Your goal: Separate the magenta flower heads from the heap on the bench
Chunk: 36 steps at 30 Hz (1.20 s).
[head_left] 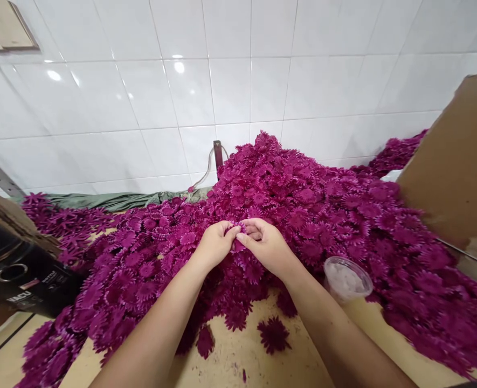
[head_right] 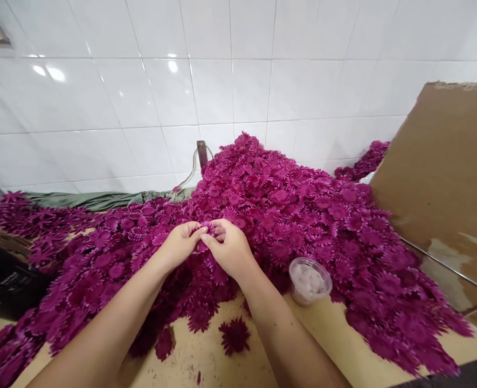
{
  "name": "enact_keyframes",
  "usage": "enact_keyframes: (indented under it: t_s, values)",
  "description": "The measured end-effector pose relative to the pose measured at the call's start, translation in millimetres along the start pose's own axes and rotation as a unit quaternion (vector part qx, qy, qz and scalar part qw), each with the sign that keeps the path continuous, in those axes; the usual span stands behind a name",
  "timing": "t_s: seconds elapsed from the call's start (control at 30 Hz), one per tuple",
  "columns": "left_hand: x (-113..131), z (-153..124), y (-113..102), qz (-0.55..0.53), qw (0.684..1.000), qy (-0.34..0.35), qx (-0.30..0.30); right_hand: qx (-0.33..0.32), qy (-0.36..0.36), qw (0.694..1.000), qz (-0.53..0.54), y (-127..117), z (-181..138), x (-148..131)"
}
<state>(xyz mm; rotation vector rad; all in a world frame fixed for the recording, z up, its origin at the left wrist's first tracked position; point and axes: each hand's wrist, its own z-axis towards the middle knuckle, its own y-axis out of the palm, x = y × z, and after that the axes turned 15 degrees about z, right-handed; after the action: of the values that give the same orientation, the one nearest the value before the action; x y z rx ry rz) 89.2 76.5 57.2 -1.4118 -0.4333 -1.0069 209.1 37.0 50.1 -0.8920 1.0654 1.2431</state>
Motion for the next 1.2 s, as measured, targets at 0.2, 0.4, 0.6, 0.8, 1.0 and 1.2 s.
enact_keyframes:
  t_s: [0.2,0.4,0.6,0.8,1.0,1.2]
  values:
    - [-1,6,3,-0.003,1.0,0.015,0.002,-0.021,0.025,0.994,0.104,0,8,4]
    - [1,-1,3,-0.038,0.997,0.065,-0.029,0.015,0.008,0.986,0.164,-4,13,8]
    - [1,-6,5,-0.104,0.994,0.022,0.028,0.028,-0.029,0.989,0.139,-1,8,7]
    - [3,-7,3,-0.178,0.984,-0.019,0.017,-0.005,-0.033,0.996,0.083,-3,1,-3]
    - [9,-16,4,-0.031,0.998,0.045,0.025,-0.079,-0.016,0.992,0.095,-3,0,-4]
    - [10,-21,8,0.036,0.997,0.051,0.042,0.017,-0.022,1.0,0.01,-4,1,-1]
